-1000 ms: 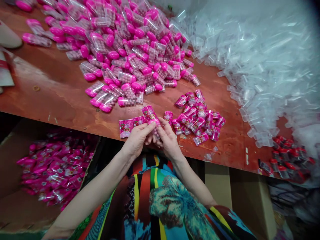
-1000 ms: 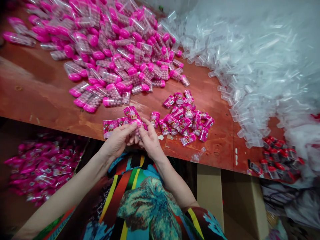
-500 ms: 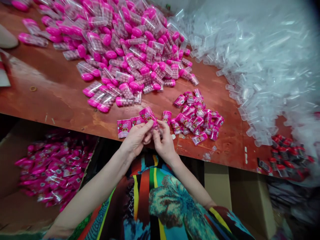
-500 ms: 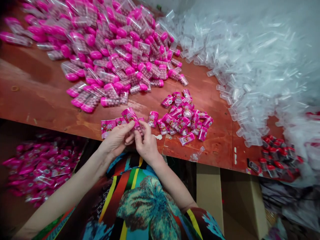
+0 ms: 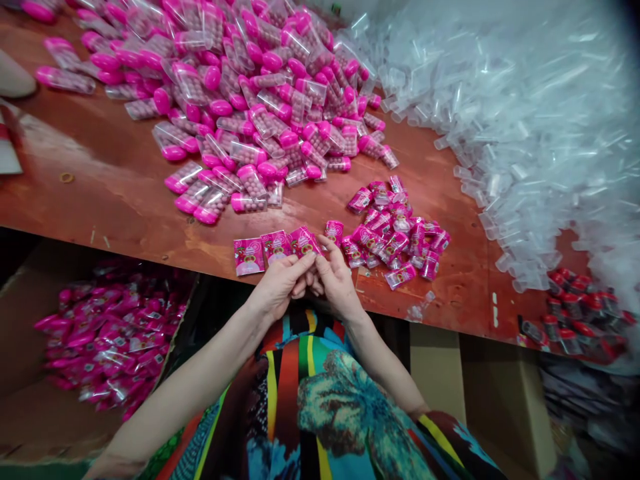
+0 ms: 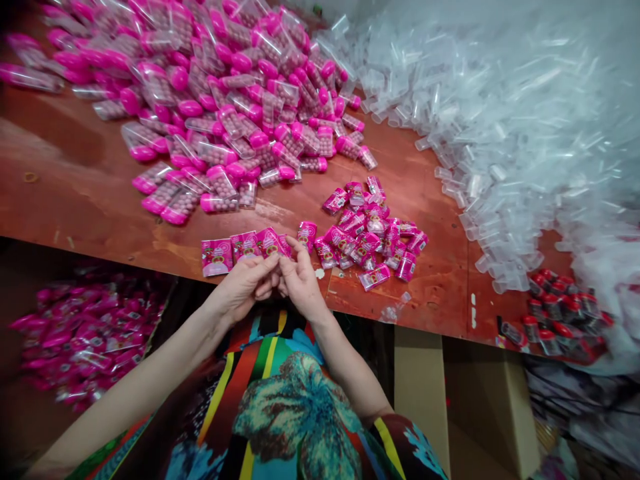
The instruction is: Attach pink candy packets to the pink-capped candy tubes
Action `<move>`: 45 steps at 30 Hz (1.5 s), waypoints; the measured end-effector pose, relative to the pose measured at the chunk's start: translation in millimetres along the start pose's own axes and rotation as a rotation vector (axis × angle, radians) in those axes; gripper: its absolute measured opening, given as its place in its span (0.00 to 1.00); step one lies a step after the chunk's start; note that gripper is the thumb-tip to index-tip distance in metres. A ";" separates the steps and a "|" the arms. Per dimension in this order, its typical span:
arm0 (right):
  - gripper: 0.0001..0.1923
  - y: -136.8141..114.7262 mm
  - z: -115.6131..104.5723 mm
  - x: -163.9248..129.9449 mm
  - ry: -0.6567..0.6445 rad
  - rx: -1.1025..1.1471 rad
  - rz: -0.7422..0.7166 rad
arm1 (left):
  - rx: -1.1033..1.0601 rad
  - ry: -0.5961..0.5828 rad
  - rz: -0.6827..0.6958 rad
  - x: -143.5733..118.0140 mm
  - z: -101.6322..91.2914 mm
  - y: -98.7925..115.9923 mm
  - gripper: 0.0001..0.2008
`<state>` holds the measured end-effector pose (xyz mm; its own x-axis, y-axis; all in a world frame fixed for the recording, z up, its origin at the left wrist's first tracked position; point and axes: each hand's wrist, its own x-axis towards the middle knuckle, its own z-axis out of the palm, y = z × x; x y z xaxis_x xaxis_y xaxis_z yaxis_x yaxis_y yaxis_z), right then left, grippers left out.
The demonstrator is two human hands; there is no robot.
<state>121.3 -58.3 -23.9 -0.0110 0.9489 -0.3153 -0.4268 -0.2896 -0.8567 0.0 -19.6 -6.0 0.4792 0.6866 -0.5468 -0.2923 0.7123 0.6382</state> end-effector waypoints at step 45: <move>0.10 3.1 -16.1 12.8 0.271 -0.733 -0.462 | 0.239 0.217 0.157 1.1 -14.8 6.7 0.19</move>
<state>134.5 -49.1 -37.1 0.2713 0.9551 0.1189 0.3481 0.0178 -0.9373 -13.7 -11.9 -10.3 0.2490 0.8185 -0.5178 -0.1342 0.5586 0.8185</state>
